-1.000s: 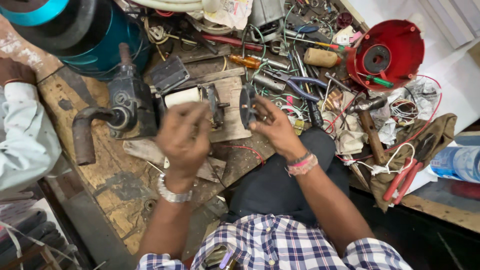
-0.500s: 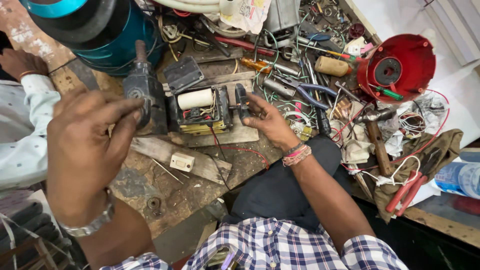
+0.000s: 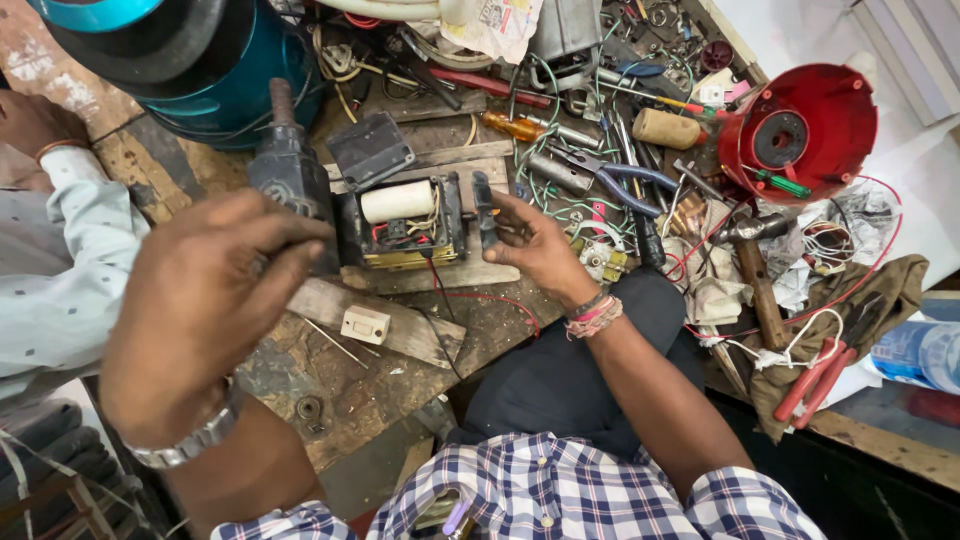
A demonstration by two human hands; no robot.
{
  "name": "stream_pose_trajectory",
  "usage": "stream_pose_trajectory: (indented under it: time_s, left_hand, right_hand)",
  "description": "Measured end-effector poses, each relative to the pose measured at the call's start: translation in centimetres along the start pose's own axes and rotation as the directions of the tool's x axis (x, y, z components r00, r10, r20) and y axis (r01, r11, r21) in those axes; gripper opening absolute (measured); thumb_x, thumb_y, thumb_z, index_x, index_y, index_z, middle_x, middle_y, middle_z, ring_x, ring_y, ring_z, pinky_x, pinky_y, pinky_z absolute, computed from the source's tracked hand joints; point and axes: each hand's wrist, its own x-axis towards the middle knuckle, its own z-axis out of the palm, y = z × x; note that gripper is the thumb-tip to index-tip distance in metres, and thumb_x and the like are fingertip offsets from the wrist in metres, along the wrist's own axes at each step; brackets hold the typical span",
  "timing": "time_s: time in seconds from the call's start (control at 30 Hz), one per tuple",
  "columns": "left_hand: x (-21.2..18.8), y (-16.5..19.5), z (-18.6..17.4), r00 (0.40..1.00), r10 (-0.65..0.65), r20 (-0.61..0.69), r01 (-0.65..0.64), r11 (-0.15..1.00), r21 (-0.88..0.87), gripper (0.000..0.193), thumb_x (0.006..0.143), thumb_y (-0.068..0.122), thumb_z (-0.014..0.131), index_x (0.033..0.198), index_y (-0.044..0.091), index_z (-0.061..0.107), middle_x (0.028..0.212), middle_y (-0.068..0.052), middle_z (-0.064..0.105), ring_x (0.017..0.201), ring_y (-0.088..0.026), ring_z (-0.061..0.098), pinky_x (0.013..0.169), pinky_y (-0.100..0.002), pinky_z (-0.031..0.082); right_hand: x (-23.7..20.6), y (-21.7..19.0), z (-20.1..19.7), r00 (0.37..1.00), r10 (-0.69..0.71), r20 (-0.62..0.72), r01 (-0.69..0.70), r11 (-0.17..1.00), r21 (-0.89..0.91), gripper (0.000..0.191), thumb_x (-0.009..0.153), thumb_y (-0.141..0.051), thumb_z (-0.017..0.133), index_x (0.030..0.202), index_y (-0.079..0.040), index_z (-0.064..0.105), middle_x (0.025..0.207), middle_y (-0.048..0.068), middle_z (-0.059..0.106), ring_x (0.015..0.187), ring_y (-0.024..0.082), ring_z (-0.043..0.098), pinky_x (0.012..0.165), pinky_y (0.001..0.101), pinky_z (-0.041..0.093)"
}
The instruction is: The person works on a disassembled electrical motor on a cluttered workbench. They use a screwdriver to adjust internal components, handle wires, and manipulate a fan blade. The person also uses pliers to cut a wire and continues to adjust the motor assembly.
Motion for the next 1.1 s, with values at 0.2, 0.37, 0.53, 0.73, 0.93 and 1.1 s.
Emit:
stream_pose_trajectory:
  time_s: [0.2, 0.37, 0.53, 0.73, 0.93, 1.1]
  left_hand:
    - [-0.6, 1.6, 0.2, 0.997, 0.044, -0.057, -0.039, 0.996, 0.084, 0.017, 0.083, 0.012, 0.077, 0.099, 0.013, 0.079, 0.091, -0.005, 0.069, 0.092, -0.029, 0.065, 0.085, -0.044, 0.050]
    - [-0.5, 2.7, -0.2, 0.999, 0.032, -0.013, -0.030, 0.991, 0.128, 0.019, 0.077, 0.016, 0.080, 0.096, 0.015, 0.080, 0.087, -0.005, 0.068, 0.093, -0.029, 0.063, 0.089, -0.044, 0.047]
    - [-0.7, 3.0, 0.2, 0.997, 0.054, -0.055, -0.045, 0.985, 0.165, 0.020, 0.077, 0.017, 0.080, 0.097, 0.015, 0.079, 0.089, -0.003, 0.067, 0.097, -0.030, 0.063, 0.089, -0.044, 0.047]
    - [-2.1, 3.5, 0.9, 0.999, 0.030, 0.040, -0.036, 0.985, 0.167, 0.018, 0.078, 0.015, 0.080, 0.096, 0.019, 0.080, 0.084, 0.001, 0.068, 0.081, -0.021, 0.062, 0.080, -0.041, 0.046]
    - [-5.5, 5.9, 1.5, 1.000, 0.003, 0.022, -0.005, 0.992, 0.124, 0.028, 0.067, 0.014, 0.078, 0.096, 0.018, 0.078, 0.088, 0.004, 0.069, 0.085, -0.018, 0.065, 0.088, -0.043, 0.047]
    - [-7.2, 6.1, 2.1, 0.998, 0.064, -0.011, -0.062, 0.991, 0.121, 0.034, 0.065, 0.017, 0.075, 0.098, 0.017, 0.076, 0.096, 0.003, 0.069, 0.088, -0.019, 0.064, 0.086, -0.040, 0.045]
  right_hand:
    - [-0.1, 1.6, -0.8, 1.000, 0.009, 0.002, -0.009, 0.997, 0.081, 0.088, 0.080, 0.004, 0.081, 0.157, -0.004, 0.039, 0.151, 0.012, 0.053, 0.138, 0.022, 0.053, 0.117, 0.0376, 0.044]
    - [-0.5, 2.4, -1.3, 1.000, 0.026, -0.018, -0.026, 1.000, 0.008, 0.089, 0.082, 0.001, 0.082, 0.159, -0.004, 0.038, 0.154, 0.016, 0.051, 0.141, 0.024, 0.050, 0.119, 0.0390, 0.041]
    - [-1.4, 3.1, -1.1, 0.999, 0.022, -0.048, -0.022, 1.000, 0.001, 0.090, 0.082, 0.001, 0.081, 0.159, -0.005, 0.035, 0.160, 0.015, 0.045, 0.148, 0.026, 0.044, 0.121, 0.0414, 0.037]
    - [-2.1, 3.1, -1.8, 0.997, 0.036, -0.063, -0.035, 0.999, 0.017, 0.091, 0.081, 0.002, 0.081, 0.159, -0.003, 0.034, 0.160, 0.015, 0.045, 0.147, 0.026, 0.045, 0.118, 0.0418, 0.040]
    - [-3.8, 2.8, -1.8, 0.999, -0.029, -0.026, 0.029, 0.999, -0.025, 0.086, 0.085, 0.004, 0.080, 0.159, 0.000, 0.036, 0.161, 0.015, 0.044, 0.146, 0.024, 0.046, 0.118, 0.0388, 0.044]
    - [-4.3, 2.4, -0.7, 0.993, -0.019, -0.113, 0.009, 0.996, -0.088, 0.088, 0.083, 0.001, 0.080, 0.158, -0.002, 0.036, 0.163, 0.011, 0.042, 0.145, 0.022, 0.046, 0.113, 0.0365, 0.045]
